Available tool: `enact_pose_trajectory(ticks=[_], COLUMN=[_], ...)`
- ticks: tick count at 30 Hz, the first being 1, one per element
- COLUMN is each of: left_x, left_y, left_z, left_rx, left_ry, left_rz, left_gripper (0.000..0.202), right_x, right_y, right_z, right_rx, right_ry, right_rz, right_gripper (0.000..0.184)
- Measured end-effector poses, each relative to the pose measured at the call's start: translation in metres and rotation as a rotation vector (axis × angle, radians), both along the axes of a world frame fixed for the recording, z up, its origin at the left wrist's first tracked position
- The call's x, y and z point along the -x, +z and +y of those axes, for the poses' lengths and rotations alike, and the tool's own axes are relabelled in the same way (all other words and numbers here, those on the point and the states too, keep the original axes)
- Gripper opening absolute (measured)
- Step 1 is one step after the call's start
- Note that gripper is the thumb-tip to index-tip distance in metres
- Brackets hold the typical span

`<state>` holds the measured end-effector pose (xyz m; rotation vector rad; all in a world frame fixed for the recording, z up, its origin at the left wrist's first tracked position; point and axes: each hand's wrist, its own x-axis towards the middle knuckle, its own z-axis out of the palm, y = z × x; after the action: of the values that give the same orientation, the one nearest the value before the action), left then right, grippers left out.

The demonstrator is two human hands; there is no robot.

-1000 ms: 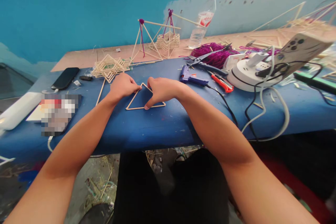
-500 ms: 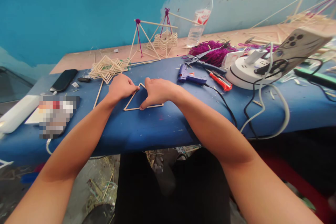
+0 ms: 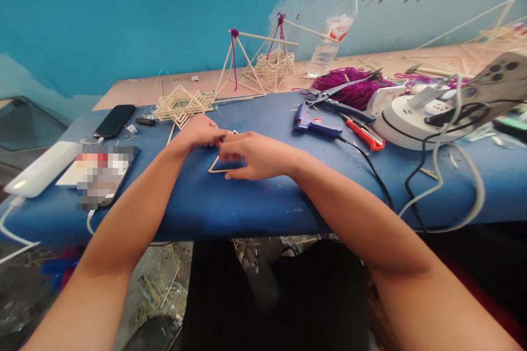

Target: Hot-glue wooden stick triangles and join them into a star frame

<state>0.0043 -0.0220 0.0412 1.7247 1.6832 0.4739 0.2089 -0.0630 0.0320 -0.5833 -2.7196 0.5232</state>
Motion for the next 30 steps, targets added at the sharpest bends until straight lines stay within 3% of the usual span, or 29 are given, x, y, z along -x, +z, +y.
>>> enact_pose_trajectory(ticks=[2,5,9,30], left_x=[0.004,0.01,0.015,0.009], left_y=[0.004,0.008,0.007,0.004], left_z=[-0.002,-0.003,-0.001,-0.003], left_rx=[0.062,0.117,0.153,0.12], left_ry=[-0.033,-0.086,-0.125,-0.133], left_rz=[-0.032,-0.044,-0.042,0.0], left_gripper=[0.035,0.019,0.011,0.013], right_x=[0.008,0.015,0.016,0.016], right_y=[-0.011,-0.025,-0.034,-0.03], right_z=[-0.002,-0.002,0.002,-0.001], right_rx=[-0.006,0.006,-0.003,0.018], right_ry=[0.063,0.085,0.11,0.088], right_rz=[0.046,0.111,0.191,0.137], right_gripper=[0.013,0.025,0.028,0.035])
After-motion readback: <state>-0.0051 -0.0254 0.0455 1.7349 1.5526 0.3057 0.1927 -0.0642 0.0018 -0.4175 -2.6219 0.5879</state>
